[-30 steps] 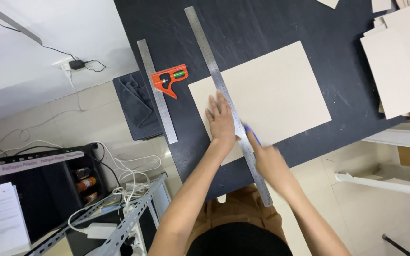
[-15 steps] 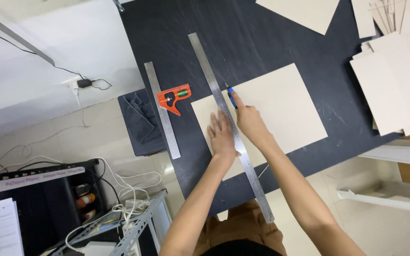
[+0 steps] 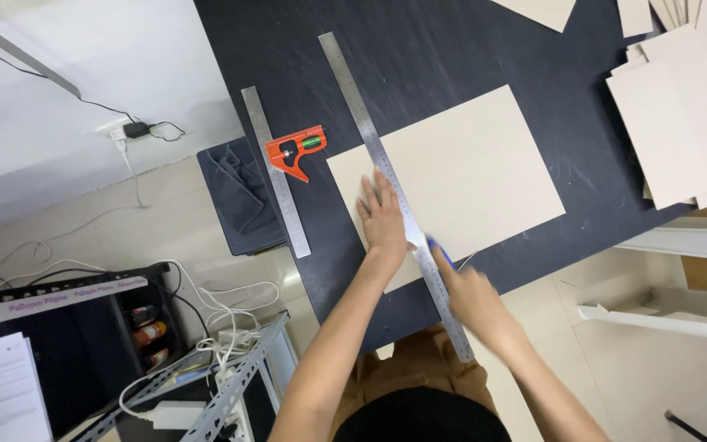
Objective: Cutting cardboard sheets into specific shapes and sizes using a utility knife and a metal ruler.
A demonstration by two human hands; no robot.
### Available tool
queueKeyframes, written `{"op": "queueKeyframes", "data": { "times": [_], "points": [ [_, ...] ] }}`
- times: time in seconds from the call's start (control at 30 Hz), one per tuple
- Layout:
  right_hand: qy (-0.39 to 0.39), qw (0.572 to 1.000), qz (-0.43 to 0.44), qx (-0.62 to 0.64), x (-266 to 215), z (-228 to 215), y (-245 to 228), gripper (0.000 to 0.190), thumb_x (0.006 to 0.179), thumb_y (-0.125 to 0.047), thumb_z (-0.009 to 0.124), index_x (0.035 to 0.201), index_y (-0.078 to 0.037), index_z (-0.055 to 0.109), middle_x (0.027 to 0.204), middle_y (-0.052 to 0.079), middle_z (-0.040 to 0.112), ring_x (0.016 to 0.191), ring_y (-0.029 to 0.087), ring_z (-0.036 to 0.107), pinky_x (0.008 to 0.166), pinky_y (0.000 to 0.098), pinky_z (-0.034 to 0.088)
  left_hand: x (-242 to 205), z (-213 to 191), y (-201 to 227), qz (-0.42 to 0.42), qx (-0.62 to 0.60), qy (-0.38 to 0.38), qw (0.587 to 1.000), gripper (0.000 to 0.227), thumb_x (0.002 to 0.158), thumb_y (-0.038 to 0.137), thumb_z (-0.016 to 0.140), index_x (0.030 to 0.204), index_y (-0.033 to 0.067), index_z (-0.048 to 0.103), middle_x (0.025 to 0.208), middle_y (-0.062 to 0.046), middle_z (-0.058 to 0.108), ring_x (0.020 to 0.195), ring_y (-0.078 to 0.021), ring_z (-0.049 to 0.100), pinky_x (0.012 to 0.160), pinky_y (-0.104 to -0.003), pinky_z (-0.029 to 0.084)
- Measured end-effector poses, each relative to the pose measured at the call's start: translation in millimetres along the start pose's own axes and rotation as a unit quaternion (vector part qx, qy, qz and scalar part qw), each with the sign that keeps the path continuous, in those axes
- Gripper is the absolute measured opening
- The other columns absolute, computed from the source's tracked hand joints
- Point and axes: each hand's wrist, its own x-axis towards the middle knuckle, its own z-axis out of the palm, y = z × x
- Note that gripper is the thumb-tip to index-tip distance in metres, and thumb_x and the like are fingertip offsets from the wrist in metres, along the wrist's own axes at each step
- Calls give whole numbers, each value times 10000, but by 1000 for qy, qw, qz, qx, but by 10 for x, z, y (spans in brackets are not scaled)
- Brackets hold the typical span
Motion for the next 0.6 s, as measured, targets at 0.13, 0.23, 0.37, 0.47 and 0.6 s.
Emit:
{"op": "queueKeyframes", "data": {
  "times": [0.13,0.23,0.37,0.47,0.6],
  "points": [
    [-58,997,41,-25,-384,422,437,603,1016,-205,412,1573,-365,245,1020,245,704,969,427,730,802,483,631,-11,-9,-7,-7,35,-1,999,1392,583,475,954,1577,-5,108,1646,-238,-73,1509,-480,-58,1216,-553,179],
    [-102,992,56,-54,-399,-243,170,508,1016,-219,460,1500,-369,420,1073,253,721,985,391,746,774,419,659,-73,-8,-4,-6,27,-7,1000,1373,597,448,955,1576,-13,111,1648,-240,-70,1508,-481,-56,1210,-560,181],
    [54,997,-19,51,495,-982,-329,531,1006,-175,490,1524,-269,415,1136,332,671,993,486,707,814,519,608,-11,28,-11,-1,22,-6,1000,1375,598,435,953,1573,-28,101,1639,-259,-80,1503,-494,-71,1207,-577,177],
    [183,979,-58,68,1336,-764,-296,559,1038,-175,458,1572,-281,328,1092,316,681,1023,480,682,876,540,572,7,-43,-11,2,14,-9,1000,1396,592,427,952,1577,-34,78,1637,-269,-97,1497,-503,-99,1205,-588,156],
    [182,981,-46,51,1682,-552,-424,569,1045,-231,465,1567,-380,296,1056,262,691,1020,435,697,870,478,596,22,-12,-18,5,13,-24,1000,1416,583,442,947,1579,-31,58,1638,-274,-121,1496,-502,-122,1207,-580,138]
  ]
}}
